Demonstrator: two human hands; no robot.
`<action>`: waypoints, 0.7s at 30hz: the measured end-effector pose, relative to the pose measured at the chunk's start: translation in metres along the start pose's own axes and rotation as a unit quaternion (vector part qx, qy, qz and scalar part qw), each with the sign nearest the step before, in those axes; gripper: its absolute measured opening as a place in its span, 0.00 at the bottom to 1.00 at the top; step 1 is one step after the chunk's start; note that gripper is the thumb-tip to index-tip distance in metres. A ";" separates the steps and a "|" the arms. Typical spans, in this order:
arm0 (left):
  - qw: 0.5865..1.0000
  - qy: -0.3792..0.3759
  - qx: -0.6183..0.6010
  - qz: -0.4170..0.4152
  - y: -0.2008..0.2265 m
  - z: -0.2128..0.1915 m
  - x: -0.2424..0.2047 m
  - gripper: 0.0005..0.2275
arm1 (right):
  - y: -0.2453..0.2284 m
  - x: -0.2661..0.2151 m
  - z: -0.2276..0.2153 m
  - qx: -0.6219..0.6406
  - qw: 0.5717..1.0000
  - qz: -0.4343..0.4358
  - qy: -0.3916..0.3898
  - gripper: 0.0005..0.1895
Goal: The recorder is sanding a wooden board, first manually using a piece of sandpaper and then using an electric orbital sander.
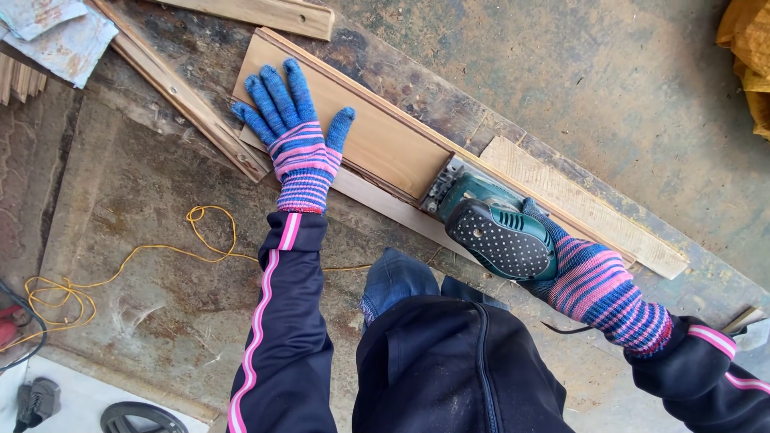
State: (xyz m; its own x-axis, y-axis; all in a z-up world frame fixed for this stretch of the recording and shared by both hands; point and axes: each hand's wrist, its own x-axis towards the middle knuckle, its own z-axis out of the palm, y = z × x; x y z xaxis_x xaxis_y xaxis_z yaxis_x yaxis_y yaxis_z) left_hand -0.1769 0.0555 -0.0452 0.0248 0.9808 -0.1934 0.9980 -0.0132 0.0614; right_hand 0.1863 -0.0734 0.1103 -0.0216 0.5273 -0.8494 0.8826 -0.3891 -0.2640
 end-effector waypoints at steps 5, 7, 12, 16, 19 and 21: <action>1.000 -0.009 -0.003 -0.002 0.001 0.000 0.001 0.48 | 0.004 0.009 0.010 0.017 1.000 -0.020 0.016 0.46; 1.000 0.000 -0.011 0.002 0.000 0.003 0.001 0.47 | 0.006 0.013 0.012 -0.042 0.999 -0.021 0.016 0.36; 1.000 0.000 -0.011 0.007 0.001 0.000 0.000 0.46 | -0.031 0.010 -0.005 -0.036 0.999 -0.011 0.010 0.41; 1.000 0.001 -0.017 0.011 0.001 -0.002 -0.001 0.46 | -0.051 0.010 -0.014 -0.092 0.993 0.051 -0.060 0.45; 1.000 0.016 -0.011 0.021 0.000 0.002 -0.003 0.45 | -0.031 0.020 -0.002 0.032 0.998 -0.055 0.027 0.36; 0.999 0.024 -0.010 0.023 0.001 0.003 -0.003 0.45 | -0.033 0.024 -0.002 0.028 0.999 -0.032 0.018 0.34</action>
State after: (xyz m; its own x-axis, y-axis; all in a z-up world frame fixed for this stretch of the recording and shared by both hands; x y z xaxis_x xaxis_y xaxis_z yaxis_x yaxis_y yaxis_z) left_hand -0.1759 0.0518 -0.0472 0.0675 0.9874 -0.1434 0.9945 -0.0551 0.0885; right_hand 0.1582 -0.0460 0.0993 -0.0587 0.5794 -0.8129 0.8524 -0.3947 -0.3429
